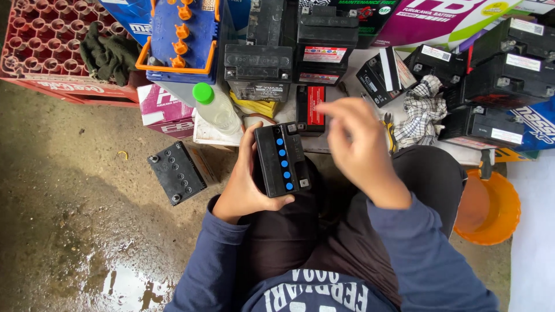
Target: Repairing and maintaining a small lead-acid battery using a screwdriver, cloth, and pliers
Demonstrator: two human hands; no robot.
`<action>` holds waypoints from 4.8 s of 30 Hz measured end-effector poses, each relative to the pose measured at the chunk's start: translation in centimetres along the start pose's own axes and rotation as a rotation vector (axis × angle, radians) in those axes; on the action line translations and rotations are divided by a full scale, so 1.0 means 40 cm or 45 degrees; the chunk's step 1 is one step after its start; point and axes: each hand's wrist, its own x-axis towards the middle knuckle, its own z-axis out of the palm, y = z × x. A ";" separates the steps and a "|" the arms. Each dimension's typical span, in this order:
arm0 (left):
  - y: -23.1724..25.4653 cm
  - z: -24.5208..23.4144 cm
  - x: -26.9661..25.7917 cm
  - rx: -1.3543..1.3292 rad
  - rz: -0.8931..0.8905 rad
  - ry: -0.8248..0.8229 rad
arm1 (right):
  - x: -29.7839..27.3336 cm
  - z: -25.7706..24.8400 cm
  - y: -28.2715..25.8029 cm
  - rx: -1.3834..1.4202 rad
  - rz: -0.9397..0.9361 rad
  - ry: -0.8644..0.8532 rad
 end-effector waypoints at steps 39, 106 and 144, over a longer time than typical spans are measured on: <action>0.011 -0.013 0.007 0.055 0.022 -0.003 | 0.043 0.053 -0.022 0.307 0.307 0.109; -0.010 0.176 0.233 0.268 -0.298 -0.578 | -0.141 -0.106 0.179 0.250 0.527 -0.392; -0.164 0.202 0.255 1.340 -0.590 -0.184 | -0.025 0.036 0.392 0.287 0.282 -0.277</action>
